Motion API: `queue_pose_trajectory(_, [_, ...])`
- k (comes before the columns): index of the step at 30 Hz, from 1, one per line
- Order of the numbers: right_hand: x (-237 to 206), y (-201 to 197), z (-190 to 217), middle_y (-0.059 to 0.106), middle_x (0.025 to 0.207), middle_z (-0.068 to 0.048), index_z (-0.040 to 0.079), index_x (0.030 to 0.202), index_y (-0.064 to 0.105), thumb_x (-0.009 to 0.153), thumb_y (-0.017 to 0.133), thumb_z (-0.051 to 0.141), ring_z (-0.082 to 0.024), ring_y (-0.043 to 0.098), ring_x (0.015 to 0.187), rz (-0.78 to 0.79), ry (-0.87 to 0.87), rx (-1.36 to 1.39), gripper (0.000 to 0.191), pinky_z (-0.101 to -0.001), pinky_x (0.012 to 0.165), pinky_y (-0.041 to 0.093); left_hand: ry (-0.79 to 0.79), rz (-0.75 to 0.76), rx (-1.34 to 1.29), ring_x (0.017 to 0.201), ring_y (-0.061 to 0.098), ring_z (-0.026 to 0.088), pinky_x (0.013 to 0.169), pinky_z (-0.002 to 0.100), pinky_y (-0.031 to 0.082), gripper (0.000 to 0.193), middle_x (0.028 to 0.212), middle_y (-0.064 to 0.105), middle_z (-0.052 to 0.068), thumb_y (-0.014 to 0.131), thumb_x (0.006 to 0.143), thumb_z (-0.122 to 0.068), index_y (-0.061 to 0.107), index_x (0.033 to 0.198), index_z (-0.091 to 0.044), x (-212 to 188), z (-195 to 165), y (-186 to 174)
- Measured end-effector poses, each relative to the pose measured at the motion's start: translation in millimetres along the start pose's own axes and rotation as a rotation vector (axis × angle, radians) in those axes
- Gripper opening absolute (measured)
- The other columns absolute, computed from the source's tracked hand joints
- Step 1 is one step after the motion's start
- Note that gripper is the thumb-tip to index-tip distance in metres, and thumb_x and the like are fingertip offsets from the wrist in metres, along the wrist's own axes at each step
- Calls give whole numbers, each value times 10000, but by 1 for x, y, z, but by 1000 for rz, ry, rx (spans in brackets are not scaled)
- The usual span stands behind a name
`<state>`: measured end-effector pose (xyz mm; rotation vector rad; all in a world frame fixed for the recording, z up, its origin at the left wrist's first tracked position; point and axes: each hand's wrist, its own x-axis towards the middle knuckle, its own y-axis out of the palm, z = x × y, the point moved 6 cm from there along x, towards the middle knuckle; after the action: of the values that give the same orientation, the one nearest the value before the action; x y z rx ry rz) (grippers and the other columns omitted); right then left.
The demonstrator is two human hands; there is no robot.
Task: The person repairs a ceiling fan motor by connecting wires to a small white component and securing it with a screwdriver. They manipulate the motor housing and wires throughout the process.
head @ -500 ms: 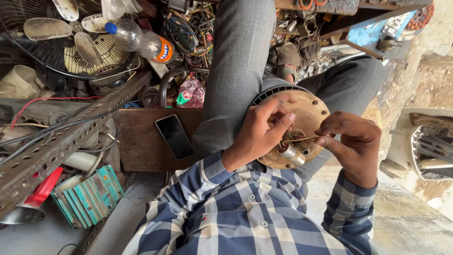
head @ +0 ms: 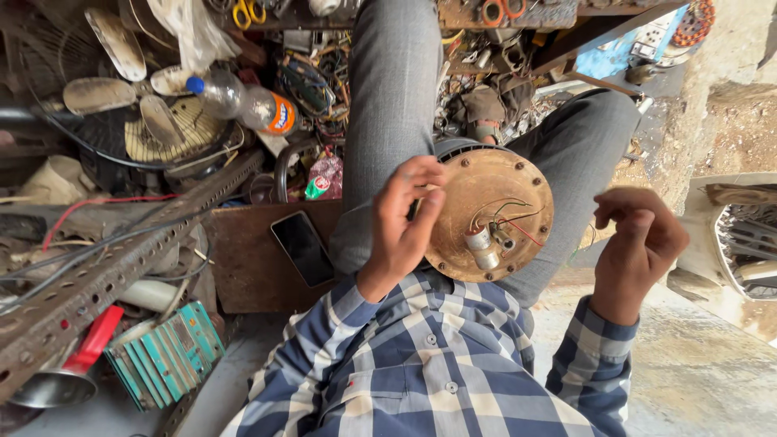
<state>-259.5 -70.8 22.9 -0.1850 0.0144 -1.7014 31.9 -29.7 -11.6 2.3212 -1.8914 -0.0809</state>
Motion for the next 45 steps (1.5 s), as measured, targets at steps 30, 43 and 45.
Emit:
queue_pose_trajectory(30, [-16,47,-44,620,764,33,-34,916,688,947,696,44,-32,524,689,333,266,-18,84,-223,569,407,537,411,724,1245,617,353,1055,467,467,116,1327,655,136,726,846,-122,706,927,-41,16,-87,73])
queue_pose_trajectory(43, [16,63,-40,600,626,-21,-13,835,654,897,658,140,-96,537,589,524,160,-386,165,-277,535,467,224,595,155,972,735,255,890,358,576,199,1023,753,135,743,954,-187,730,1033,-4,62,-11,51])
queue_pose_trajectory(45, [17,57,-63,565,616,-17,-24,834,653,913,676,141,-100,482,593,563,343,-266,184,-287,520,410,263,594,148,938,729,244,876,348,580,188,994,746,132,736,969,-187,725,1015,-5,62,-8,50])
